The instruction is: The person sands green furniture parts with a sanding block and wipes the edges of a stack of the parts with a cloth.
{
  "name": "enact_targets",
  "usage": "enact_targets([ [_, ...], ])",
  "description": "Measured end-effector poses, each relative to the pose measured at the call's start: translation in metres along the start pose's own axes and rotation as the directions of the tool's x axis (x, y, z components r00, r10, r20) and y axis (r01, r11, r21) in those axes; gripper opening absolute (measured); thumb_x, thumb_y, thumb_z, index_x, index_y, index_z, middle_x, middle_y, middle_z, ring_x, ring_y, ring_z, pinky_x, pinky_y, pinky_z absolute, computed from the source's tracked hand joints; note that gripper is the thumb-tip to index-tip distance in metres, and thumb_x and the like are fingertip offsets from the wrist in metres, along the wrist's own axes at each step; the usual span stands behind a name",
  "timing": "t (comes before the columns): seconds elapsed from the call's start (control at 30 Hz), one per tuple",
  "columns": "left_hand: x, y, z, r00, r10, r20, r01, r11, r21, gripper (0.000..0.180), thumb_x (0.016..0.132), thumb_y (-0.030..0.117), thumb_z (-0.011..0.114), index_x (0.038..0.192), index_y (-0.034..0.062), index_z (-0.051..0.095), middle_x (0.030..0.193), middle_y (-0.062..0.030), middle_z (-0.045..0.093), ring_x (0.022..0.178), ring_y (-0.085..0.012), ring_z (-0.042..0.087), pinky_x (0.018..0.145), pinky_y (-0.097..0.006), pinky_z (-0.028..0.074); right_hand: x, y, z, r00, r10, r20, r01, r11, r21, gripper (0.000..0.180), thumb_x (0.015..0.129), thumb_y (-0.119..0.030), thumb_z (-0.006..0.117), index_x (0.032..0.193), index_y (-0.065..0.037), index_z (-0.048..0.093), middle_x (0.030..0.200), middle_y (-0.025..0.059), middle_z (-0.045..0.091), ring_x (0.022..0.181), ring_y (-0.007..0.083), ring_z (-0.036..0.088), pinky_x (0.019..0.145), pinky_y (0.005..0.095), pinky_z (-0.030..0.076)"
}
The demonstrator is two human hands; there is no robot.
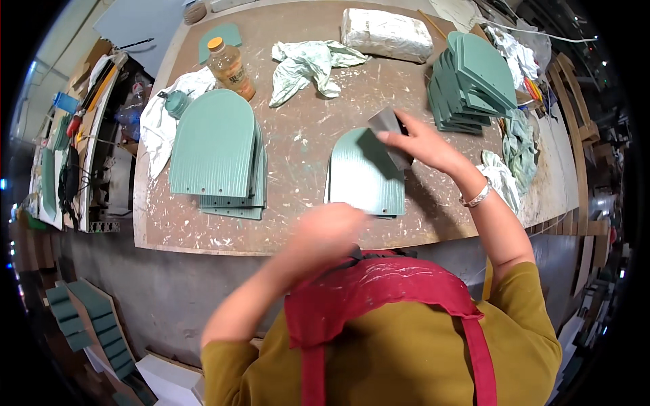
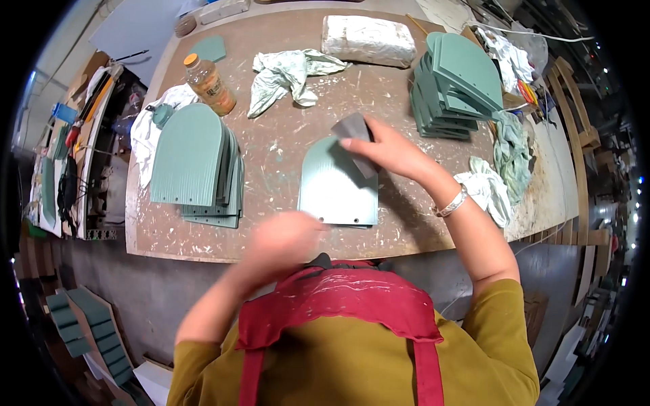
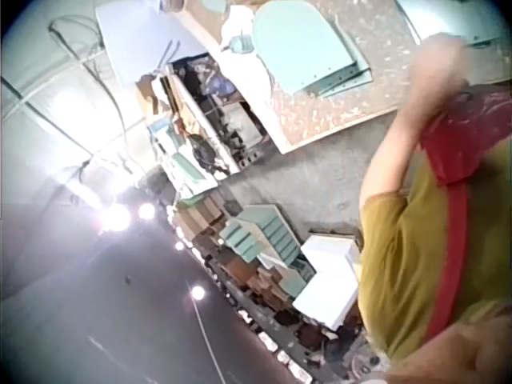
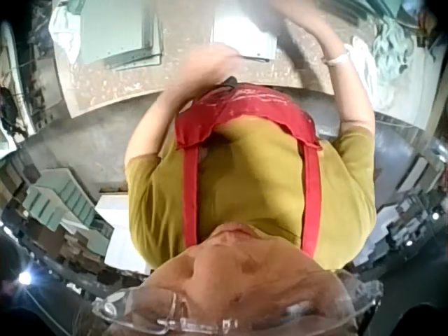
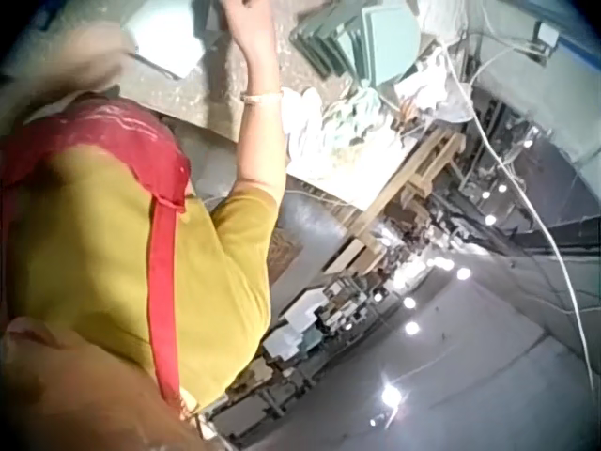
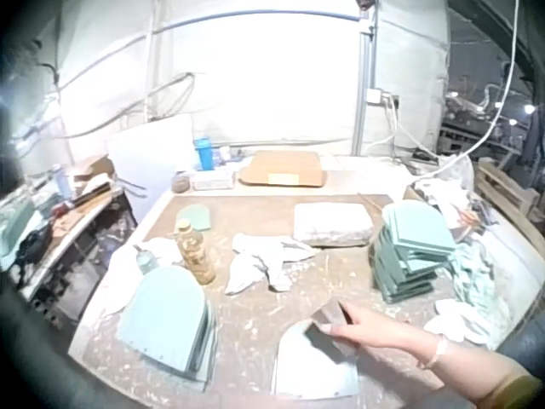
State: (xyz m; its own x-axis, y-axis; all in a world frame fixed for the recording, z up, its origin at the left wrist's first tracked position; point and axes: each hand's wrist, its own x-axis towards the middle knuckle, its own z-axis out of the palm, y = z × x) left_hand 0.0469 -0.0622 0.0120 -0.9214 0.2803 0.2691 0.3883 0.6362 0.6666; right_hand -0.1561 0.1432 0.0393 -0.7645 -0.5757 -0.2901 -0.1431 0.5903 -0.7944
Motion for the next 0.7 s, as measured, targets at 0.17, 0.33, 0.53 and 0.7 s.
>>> enact_targets([
  [0.17,0.070,-0.010,0.116,0.984,0.100,0.151,-0.148,0.924,0.353,0.070,0.088,0.051,0.062,0.139,0.0050,0.048,0.149,-0.0182,0.037,0.141,-0.0334,0.032,0.116,-0.053,0.024,0.018,-0.019,0.028,0.877,-0.477,0.058,0.443,0.757,-0.481,0.064,0.083,-0.033,0.073,0.138,-0.007,0.050,0.136,0.0219,0.051,0.123,0.0421,0.051,0.106,0.0432,0.042],
  [0.33,0.065,-0.038,0.150,0.992,0.067,0.105,-0.094,0.953,0.287,0.094,0.088,0.066,0.052,0.157,0.0127,0.018,0.162,-0.0111,0.022,0.150,-0.0330,0.017,0.123,-0.050,0.011,0.005,-0.022,0.089,0.525,-0.574,0.628,0.851,0.375,-0.368,0.043,0.084,-0.032,0.069,0.124,-0.017,0.062,0.126,0.0146,0.056,0.111,0.0328,0.059,0.095,0.0479,0.047],
  [0.53,0.083,-0.018,0.124,0.948,-0.022,0.317,-0.113,0.908,0.403,0.086,0.085,0.062,0.056,0.149,0.0086,0.037,0.157,-0.0175,0.029,0.149,-0.0313,0.020,0.121,-0.053,0.013,0.068,-0.025,0.055,0.766,-0.545,0.340,0.590,0.386,-0.709,0.031,0.083,-0.032,0.069,0.111,-0.017,0.069,0.110,0.0137,0.059,0.095,0.0280,0.060,0.084,0.0459,0.049],
  [0.7,0.079,-0.022,0.133,0.964,-0.008,0.266,-0.086,0.937,0.338,0.086,0.086,0.061,0.055,0.152,0.0106,0.031,0.158,-0.0139,0.029,0.149,-0.0298,0.021,0.121,-0.053,0.011,0.040,0.005,0.092,0.550,-0.716,0.430,0.811,0.335,-0.479,0.031,0.083,-0.032,0.069,0.111,-0.020,0.069,0.116,0.0131,0.060,0.103,0.0286,0.063,0.084,0.0459,0.050],
])
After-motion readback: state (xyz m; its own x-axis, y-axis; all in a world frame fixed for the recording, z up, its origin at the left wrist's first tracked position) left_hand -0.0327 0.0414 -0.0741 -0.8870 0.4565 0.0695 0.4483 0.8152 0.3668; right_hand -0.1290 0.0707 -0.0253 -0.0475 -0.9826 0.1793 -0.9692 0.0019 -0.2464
